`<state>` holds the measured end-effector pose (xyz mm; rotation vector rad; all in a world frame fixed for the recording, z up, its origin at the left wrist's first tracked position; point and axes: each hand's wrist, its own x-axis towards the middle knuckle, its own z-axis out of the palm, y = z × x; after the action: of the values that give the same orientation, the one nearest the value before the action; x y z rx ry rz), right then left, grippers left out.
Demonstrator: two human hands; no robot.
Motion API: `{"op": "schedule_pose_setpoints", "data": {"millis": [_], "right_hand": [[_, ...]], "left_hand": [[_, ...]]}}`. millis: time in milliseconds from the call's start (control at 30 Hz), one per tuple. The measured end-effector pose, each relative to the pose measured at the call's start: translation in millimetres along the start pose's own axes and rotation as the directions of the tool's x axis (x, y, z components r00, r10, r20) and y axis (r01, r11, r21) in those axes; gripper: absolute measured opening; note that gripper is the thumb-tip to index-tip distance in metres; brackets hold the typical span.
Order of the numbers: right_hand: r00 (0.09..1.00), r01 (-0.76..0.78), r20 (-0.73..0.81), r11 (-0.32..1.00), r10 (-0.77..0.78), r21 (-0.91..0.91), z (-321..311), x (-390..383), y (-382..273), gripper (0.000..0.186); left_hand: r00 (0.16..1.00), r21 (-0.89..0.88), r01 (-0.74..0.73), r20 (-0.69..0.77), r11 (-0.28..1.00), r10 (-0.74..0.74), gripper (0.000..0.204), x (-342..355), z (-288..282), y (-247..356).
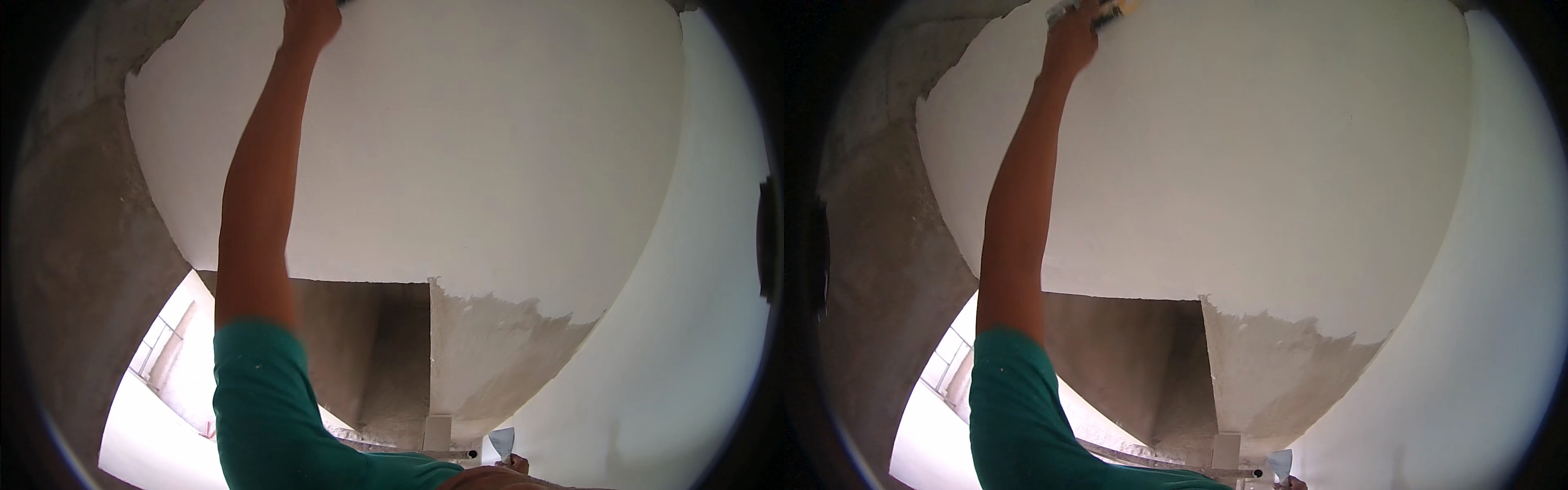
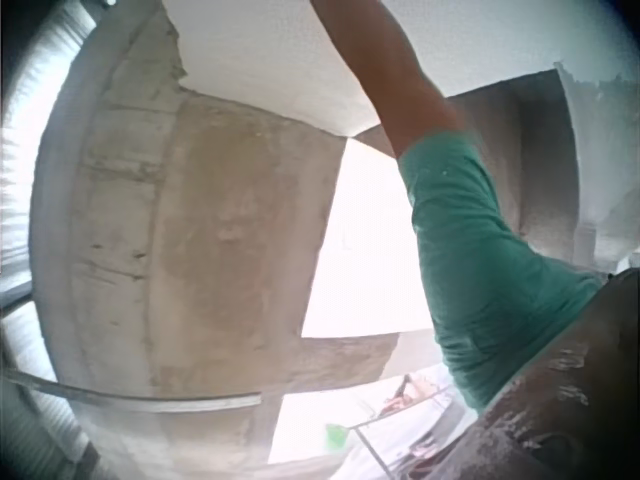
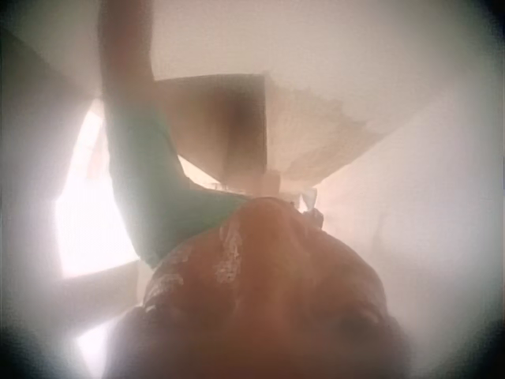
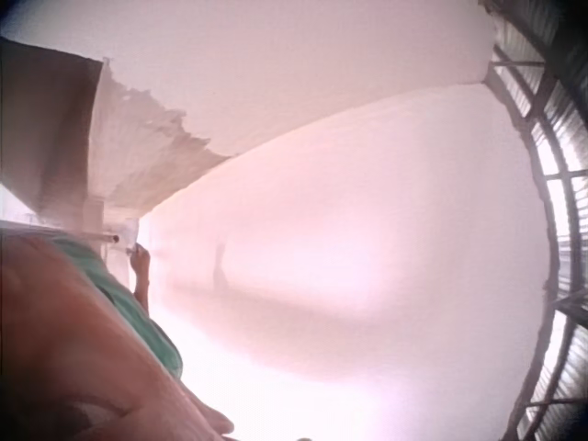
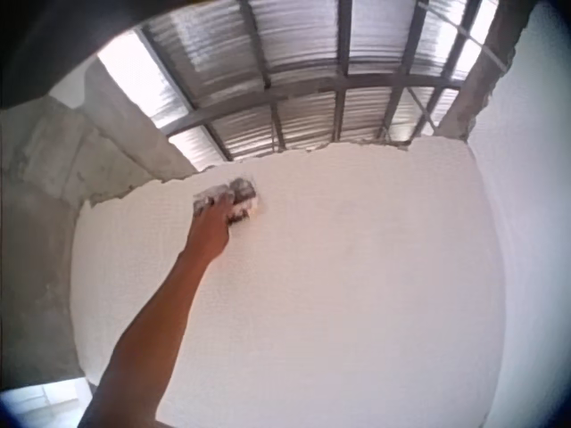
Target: The person applies plaster to a ceiling using a trowel and hawk. They repeatedly scoop plaster from the hawk and spread it across the ceiling surface, smoothing the material with the trowel.
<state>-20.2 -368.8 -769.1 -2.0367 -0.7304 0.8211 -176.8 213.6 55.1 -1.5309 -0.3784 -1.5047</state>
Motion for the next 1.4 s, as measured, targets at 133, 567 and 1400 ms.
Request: {"op": "schedule_pose_setpoints", "data": {"millis": [133,567,1400], "right_hand": [[1.0,-0.022,0.018,0.989,0.025,-0.149,-7.5,2.0,20.0,0.047],[0.984,-0.105,-0.151,0.994,0.097,-0.043,1.9,-18.3,-43.8,0.019],[0.947,0.318,-0.317,0.021,-0.042,0.948,-28.1,-4.4,-282.2,0.026]], "left_hand": [[0.988,0.005,0.119,0.102,0.993,-0.119,0.048,-36.1,-23.8,28.0],[0.795,0.093,0.563,0.21,0.822,-0.568,0.026,86.5,-6.0,62.1],[0.437,-0.313,0.875,0.839,-0.369,0.324,0.031,-381.1,-313.3,431.0]]}}
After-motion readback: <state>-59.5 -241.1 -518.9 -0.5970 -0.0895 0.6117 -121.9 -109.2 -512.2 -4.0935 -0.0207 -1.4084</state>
